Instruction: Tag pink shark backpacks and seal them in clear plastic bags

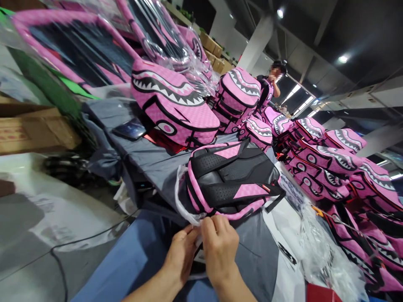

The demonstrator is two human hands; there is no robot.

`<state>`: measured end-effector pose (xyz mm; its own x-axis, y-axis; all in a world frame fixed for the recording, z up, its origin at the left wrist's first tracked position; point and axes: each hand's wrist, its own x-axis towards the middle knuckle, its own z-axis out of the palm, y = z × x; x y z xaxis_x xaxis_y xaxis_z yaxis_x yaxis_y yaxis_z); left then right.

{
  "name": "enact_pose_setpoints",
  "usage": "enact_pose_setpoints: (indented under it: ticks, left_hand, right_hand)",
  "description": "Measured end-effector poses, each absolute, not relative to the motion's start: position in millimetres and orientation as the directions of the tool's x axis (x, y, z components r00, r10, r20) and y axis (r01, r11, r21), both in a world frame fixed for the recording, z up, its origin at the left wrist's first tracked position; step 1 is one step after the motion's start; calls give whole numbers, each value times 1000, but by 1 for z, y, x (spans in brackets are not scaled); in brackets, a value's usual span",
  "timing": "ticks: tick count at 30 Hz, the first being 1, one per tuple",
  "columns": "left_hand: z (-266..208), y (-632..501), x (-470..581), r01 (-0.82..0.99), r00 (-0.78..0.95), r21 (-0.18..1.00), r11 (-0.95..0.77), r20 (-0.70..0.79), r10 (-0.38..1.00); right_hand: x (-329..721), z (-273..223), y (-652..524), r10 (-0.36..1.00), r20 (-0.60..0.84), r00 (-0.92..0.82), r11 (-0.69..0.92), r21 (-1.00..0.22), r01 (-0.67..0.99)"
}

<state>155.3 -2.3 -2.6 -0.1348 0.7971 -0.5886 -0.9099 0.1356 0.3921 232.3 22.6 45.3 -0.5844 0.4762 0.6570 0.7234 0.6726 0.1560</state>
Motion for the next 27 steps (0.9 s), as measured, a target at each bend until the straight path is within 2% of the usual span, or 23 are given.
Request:
enact_pose_setpoints:
  ticks: [10, 15, 21, 24, 27]
  left_hand:
    - [-8, -5, 143, -868, -99, 457, 195, -544, 833]
    - [-8, -2, 144, -856, -68, 454, 246, -571, 818]
    - [-10, 4, 149, -839, -138, 494, 229, -599, 789]
    - [-9, 6, 152, -815, -201, 544, 198, -586, 785]
    - [-9, 8, 157, -784, -268, 599, 162, -563, 782]
  right_hand:
    - [245, 15, 11, 439, 681, -586, 696, 154, 701]
    - [247, 11, 8, 436, 706, -558, 736, 78, 673]
    - [251, 19, 3, 467, 707, -531, 782, -50, 622]
    - [254, 21, 2, 488, 753, -441, 770, -135, 623]
    - [252, 15, 8, 547, 786, -287, 634, -165, 756]
